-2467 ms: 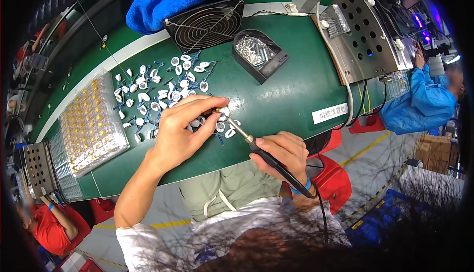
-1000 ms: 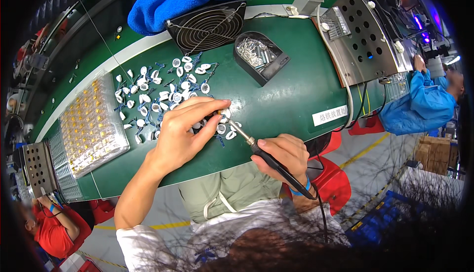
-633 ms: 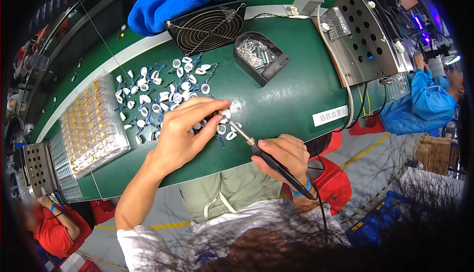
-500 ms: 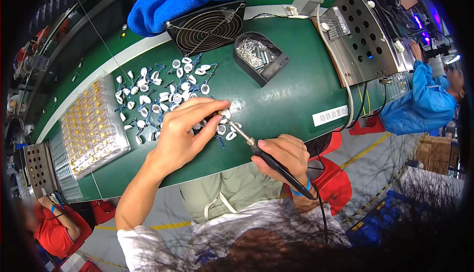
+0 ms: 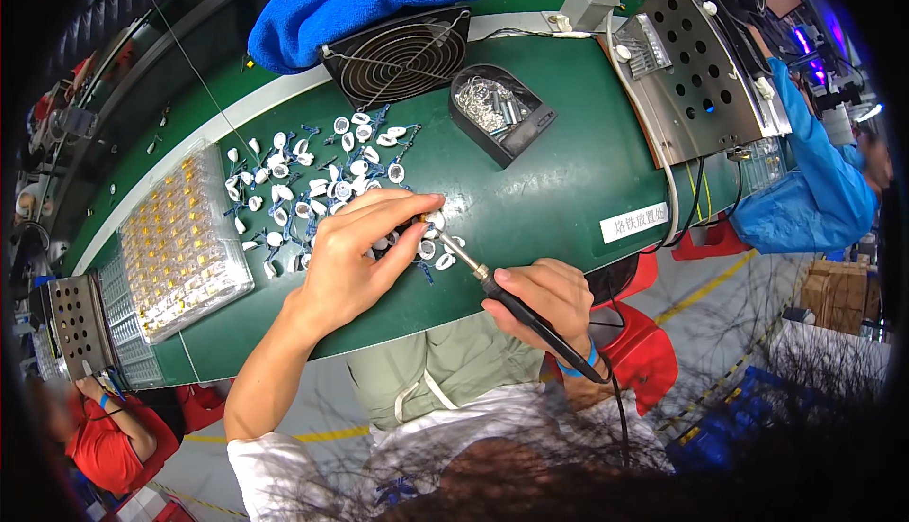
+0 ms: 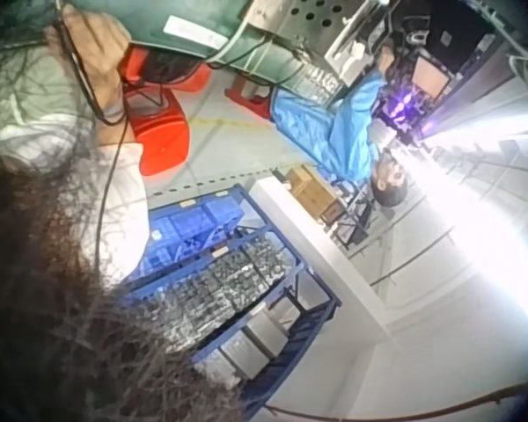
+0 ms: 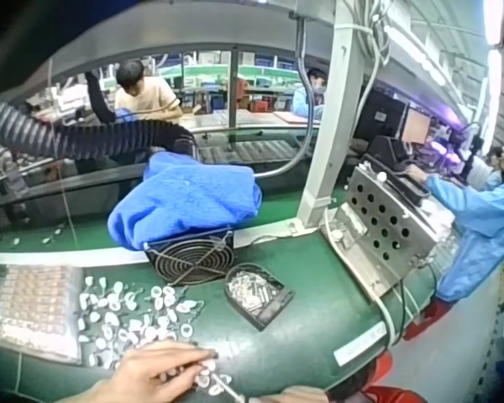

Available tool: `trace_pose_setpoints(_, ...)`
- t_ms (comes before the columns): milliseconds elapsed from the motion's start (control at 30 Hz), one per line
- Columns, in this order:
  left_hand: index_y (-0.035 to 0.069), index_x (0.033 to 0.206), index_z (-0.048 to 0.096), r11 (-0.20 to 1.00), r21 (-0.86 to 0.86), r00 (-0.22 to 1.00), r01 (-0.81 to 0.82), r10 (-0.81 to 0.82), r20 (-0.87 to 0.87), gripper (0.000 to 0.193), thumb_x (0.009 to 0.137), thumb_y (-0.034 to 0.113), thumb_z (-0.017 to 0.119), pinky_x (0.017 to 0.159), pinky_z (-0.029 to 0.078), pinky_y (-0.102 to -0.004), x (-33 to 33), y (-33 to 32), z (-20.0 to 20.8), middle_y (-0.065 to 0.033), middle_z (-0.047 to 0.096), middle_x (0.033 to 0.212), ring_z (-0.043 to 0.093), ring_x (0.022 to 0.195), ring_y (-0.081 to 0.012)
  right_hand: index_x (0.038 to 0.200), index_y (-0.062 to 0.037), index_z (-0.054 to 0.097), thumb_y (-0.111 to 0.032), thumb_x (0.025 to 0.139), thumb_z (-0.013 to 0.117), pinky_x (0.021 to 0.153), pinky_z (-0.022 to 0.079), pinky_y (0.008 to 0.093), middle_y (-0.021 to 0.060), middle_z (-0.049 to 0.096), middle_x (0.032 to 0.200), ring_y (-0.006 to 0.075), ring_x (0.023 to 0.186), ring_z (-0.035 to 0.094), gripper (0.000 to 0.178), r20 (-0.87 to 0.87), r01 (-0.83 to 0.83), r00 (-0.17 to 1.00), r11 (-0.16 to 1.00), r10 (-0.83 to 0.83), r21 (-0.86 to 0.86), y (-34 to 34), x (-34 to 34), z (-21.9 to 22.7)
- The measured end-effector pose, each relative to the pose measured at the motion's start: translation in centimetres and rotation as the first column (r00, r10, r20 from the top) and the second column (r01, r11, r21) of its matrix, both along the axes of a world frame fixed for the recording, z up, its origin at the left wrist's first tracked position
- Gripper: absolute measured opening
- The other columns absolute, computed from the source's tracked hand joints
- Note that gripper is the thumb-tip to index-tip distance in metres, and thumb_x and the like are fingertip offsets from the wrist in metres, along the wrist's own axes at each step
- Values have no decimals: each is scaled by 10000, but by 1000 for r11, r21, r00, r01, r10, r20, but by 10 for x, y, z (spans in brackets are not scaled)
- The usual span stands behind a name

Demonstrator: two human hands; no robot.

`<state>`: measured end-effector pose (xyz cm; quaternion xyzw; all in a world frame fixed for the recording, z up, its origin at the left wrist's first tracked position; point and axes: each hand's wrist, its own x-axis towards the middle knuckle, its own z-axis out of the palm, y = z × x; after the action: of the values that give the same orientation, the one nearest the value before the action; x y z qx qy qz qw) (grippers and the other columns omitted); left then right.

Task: Soldering electronic components and organizing them into sorting trays.

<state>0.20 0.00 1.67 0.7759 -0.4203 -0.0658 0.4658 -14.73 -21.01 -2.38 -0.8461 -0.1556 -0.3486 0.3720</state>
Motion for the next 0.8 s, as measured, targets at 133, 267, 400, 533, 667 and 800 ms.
trace_pose_setpoints(133,13,1175,739,1000,-1,1000,-2,2,6,319,867,-63,716,880,588,-328,0,-1,0,-109,772,1125,732,1010,-244,1070,-2,717,-96,719,899,562,528,328,115,727,835,247,641,683,406,-31,-8,999,1000,8,11,1,-1,0)
trace_pose_setpoints(267,11,1173,739,1000,0,1000,-5,5,7,317,866,-63,717,877,588,-329,0,-1,0,-107,773,1113,732,1009,-246,1072,-2,724,-148,759,895,588,540,341,125,722,832,264,636,678,385,24,23,999,998,-25,59,-1,-2,-3)
trace_pose_setpoints(400,3,1158,743,999,-36,1000,-3,4,31,311,858,-74,719,830,588,-338,-1,0,-4,-137,759,1072,729,971,-256,1079,1,730,-167,781,885,618,552,337,129,722,823,274,656,691,376,-10,63,998,998,-63,28,-2,-11,-2)
trace_pose_setpoints(533,-4,1093,736,997,-73,994,6,1,105,241,856,-46,736,833,582,-386,0,3,-4,-162,747,1033,722,959,-311,1165,22,699,-108,802,864,642,561,354,143,718,812,259,688,705,420,-39,127,992,983,-122,136,-1,-2,9)
trace_pose_setpoints(667,11,1067,720,980,-124,937,154,-105,333,274,802,-44,760,859,575,-390,4,5,6,-129,701,1029,687,999,-322,1313,6,641,60,817,773,667,494,419,161,641,882,311,743,612,516,-98,344,926,922,-364,-179,-16,29,27)
trace_pose_setpoints(800,3,1051,733,994,-103,942,28,8,334,263,806,-89,757,844,581,-383,2,39,31,-137,721,1041,715,983,-296,1335,-2,646,44,828,765,674,507,406,144,665,850,315,734,618,522,-68,299,948,944,-310,-137,-19,42,26)
